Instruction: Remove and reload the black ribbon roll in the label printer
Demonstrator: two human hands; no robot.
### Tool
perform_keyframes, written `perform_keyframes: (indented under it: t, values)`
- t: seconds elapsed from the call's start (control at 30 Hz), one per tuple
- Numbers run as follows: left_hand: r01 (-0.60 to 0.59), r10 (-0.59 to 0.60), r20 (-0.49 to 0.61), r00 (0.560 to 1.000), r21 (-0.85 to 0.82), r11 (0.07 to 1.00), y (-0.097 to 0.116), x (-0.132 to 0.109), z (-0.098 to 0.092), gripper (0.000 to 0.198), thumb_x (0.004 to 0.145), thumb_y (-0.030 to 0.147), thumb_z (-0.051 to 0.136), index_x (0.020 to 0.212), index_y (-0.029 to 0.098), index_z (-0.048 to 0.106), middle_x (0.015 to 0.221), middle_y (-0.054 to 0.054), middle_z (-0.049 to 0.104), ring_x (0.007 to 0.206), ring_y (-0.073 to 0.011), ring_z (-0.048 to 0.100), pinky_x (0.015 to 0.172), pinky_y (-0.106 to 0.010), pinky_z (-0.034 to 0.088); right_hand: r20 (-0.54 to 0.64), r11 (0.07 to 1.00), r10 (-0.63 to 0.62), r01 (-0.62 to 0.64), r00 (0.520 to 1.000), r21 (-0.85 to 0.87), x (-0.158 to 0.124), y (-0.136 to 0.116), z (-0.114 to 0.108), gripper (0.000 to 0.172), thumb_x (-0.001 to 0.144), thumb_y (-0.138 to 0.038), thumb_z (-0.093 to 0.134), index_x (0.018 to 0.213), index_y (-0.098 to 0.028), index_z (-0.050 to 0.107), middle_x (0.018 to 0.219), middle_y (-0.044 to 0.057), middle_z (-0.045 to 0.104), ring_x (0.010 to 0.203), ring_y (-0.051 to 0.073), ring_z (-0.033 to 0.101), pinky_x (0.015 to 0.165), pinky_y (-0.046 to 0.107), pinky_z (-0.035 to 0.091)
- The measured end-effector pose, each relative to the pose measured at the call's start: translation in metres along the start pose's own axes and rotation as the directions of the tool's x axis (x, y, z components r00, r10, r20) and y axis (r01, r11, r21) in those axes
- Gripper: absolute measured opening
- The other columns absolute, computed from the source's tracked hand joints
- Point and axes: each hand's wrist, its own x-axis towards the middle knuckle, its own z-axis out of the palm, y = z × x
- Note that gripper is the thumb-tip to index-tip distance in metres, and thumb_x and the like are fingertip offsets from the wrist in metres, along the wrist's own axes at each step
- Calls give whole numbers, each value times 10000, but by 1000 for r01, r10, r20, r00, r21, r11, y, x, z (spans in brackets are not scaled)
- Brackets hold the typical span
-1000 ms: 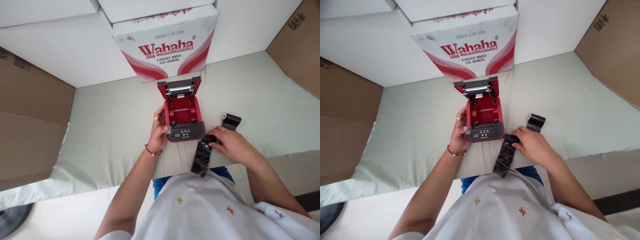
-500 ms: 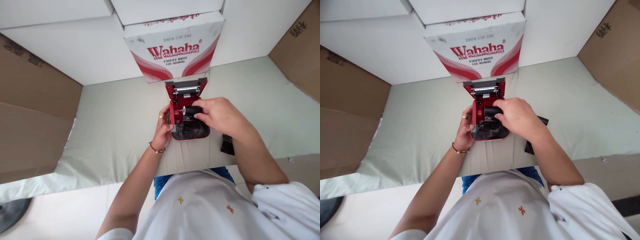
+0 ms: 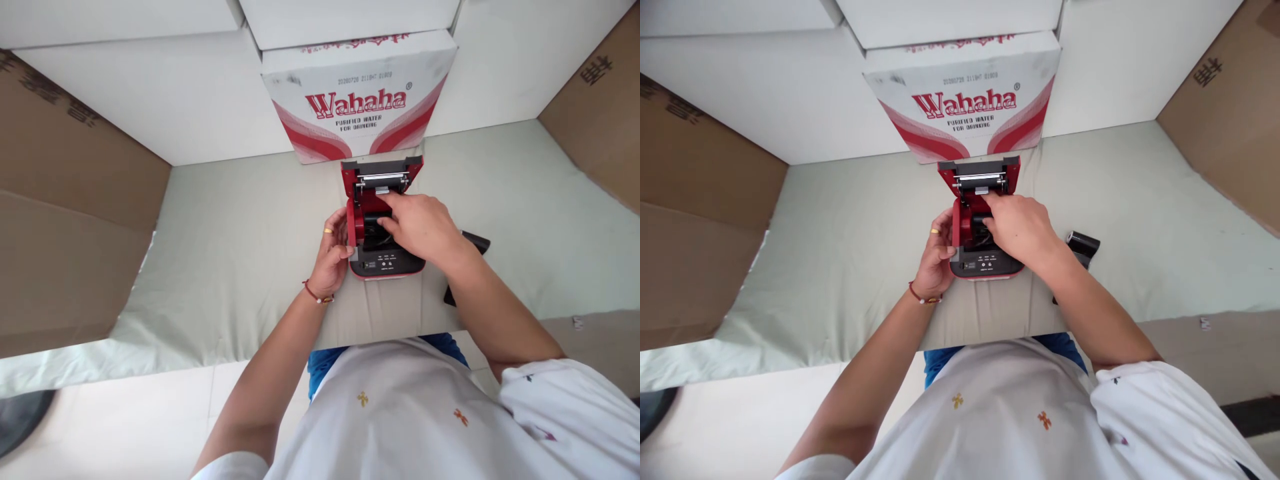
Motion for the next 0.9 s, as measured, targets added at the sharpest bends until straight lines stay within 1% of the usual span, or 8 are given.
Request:
perform_keyframes:
  t: [0.1,0.2,0.33,0.47,0.57,0.7,0.8,0.9]
  values:
    - [-14,14,-8,1000,9,1000,2,-1,2,834,750,570,1020,1496,366,709,1729,-60,627,1659,-381,542,1387,-550,425,-116,969,-166,184,979,164,-26,11,2,411,1135,-281,592,1487,-226,797,1188,121,869,1043,306,777,926,435,581]
    - [-33,35,-30,999,58,998,4,-5,5,786,778,584,999,1479,370,716,1700,-62,635,1637,-392,548,1369,-568,440,-283,885,-324,395,903,246,-58,23,10,319,1169,-310,594,1297,-239,878,1259,132,872,1148,314,756,1039,502,614]
    - [-204,261,-142,955,326,923,9,-22,10,558,947,613,859,1445,396,732,1620,-67,620,1655,-387,486,1381,-599,426,-381,800,-410,527,829,287,-91,37,30,297,1175,-255,629,1342,-248,874,1465,127,854,1404,324,734,1175,572,627]
    - [-414,562,-8,827,667,619,11,-46,11,471,939,581,840,1366,388,795,1400,-96,646,1598,-450,476,1449,-725,257,-429,788,-390,536,815,302,-102,47,46,332,1162,-213,640,1401,-272,863,1555,120,817,1574,320,654,1241,591,617]
    - [-440,492,169,854,741,508,8,-57,12,440,898,538,872,1323,426,857,1310,-105,706,1560,-488,480,1439,-764,195,-421,796,-368,515,829,318,-99,50,48,313,1166,-257,647,1373,-297,877,1542,105,825,1581,327,650,1255,612,609]
    - [-463,415,272,868,745,480,3,-59,17,501,919,430,862,1418,458,838,1272,-81,797,1462,-467,601,1437,-746,143,-423,770,-385,538,820,343,-92,47,32,255,1165,-283,660,1238,-292,905,1459,97,864,1524,322,691,1234,588,622]
    - [-511,485,291,825,751,418,4,-55,25,462,932,431,846,1393,451,850,1205,-54,830,1320,-423,709,1408,-692,239,-469,790,-326,509,821,341,-82,44,14,247,1165,-265,652,1153,-295,897,1425,88,877,1446,310,736,1230,577,609]
    - [-563,546,386,744,802,200,10,-52,39,537,1005,397,741,1542,375,766,1189,-65,831,1199,-353,752,1255,-576,437,-587,809,-215,479,781,340,-64,43,5,248,1174,-322,645,1101,-307,882,1340,67,901,1323,308,794,1219,597,600]
